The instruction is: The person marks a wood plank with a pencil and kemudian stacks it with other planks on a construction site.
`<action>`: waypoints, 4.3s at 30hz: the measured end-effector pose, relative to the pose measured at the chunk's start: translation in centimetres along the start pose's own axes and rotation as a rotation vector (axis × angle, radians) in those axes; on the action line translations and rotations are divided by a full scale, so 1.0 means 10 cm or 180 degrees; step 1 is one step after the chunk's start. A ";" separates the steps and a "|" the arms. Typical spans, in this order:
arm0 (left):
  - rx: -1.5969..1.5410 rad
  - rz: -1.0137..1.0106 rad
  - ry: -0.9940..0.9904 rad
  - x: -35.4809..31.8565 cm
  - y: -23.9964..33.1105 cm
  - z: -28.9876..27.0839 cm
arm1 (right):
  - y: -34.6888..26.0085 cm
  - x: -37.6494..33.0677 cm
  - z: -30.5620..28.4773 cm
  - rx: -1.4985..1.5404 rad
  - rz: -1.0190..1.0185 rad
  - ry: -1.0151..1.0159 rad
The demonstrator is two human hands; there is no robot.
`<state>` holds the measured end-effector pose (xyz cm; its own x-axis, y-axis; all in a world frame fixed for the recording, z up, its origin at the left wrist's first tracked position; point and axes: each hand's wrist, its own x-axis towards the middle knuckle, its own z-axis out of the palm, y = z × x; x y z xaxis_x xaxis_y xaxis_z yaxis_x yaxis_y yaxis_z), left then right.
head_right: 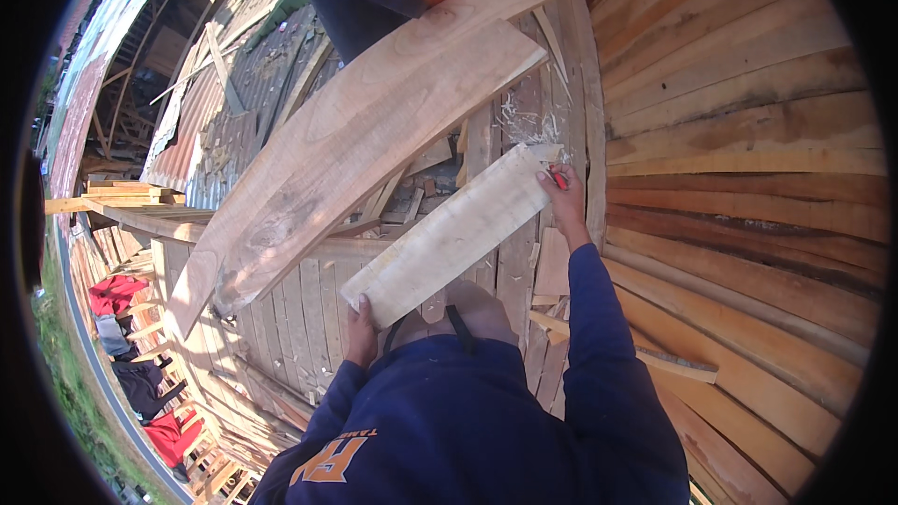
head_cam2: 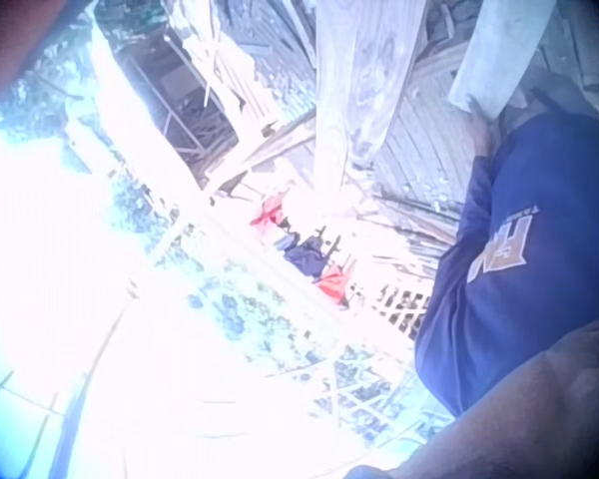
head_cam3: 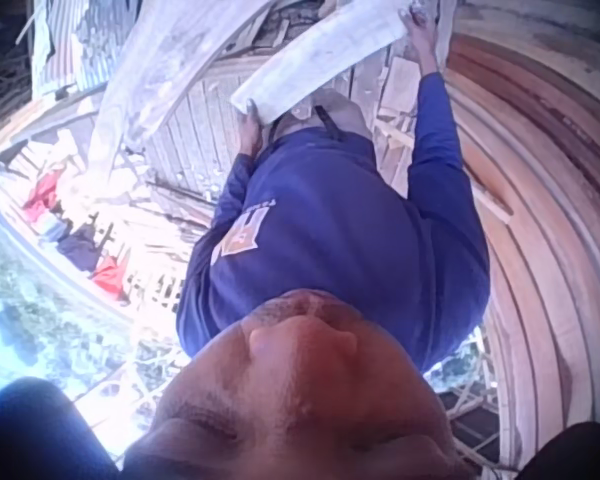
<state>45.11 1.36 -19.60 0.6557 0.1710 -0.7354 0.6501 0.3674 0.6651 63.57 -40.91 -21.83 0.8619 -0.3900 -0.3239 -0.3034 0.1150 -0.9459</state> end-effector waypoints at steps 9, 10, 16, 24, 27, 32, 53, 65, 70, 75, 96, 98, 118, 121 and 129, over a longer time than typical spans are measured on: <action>-0.0210 -0.0003 0.0003 0.01 -0.05 0.01 | -0.06 -0.02 -0.04 -0.0125 0.0056 -0.0072; -0.0231 -0.0027 0.0024 -0.02 0.02 0.05 | -0.04 -0.01 -0.05 -0.0113 0.0029 -0.0081; -0.0769 -0.0087 -0.0077 0.06 0.08 0.02 | -0.06 -0.01 -0.01 0.0020 0.0013 -0.0093; -0.0773 0.0079 -0.0071 0.22 0.35 0.12 | -0.11 0.14 0.12 -0.0197 -0.0132 -0.0081; -0.0772 0.0110 -0.0082 0.32 0.33 0.05 | -0.16 0.25 0.28 -0.0324 -0.0232 -0.0203; -0.0762 0.0414 0.0074 0.33 0.40 0.08 | -0.21 0.32 0.39 -0.0512 -0.0167 -0.0373; -0.0839 0.0905 0.0526 0.46 0.48 0.04 | -0.41 0.54 0.61 -0.1235 -0.0511 -0.1256; -0.0939 0.0904 0.0585 0.46 0.52 -0.10 | -0.57 0.65 0.68 -0.1231 -0.0103 -0.1823; -0.1054 0.0829 0.0759 0.45 0.47 -0.07 | -0.61 0.62 0.72 -0.1163 0.0186 -0.1715; -0.1024 0.0702 0.0771 0.52 0.40 -0.11 | -0.64 0.61 0.76 -0.0682 0.0445 -0.1723; -0.0843 0.0546 0.0926 0.47 0.61 -0.06 | -0.61 0.63 0.76 -0.0568 0.0599 -0.1242; -0.0798 0.0518 0.0847 0.49 0.59 -0.10 | -0.61 0.64 0.74 -0.0545 0.0640 -0.1177; -0.0570 0.0444 0.0159 0.49 0.69 -0.29 | -0.72 0.61 0.86 -0.0474 0.0668 -0.1524; -0.0474 0.0475 -0.0047 0.35 0.77 -0.31 | -0.65 0.65 0.76 -0.0142 0.0594 -0.1158; 0.0619 0.1782 -0.0284 -0.09 0.98 -0.22 | -0.88 0.40 0.34 0.1554 -0.0070 -0.0871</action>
<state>50.04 6.82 -12.75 0.9431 0.2098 -0.2581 0.2492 0.0681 0.9660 71.04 -40.39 -14.89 0.9597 -0.1531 -0.2357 -0.1170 0.5447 -0.8304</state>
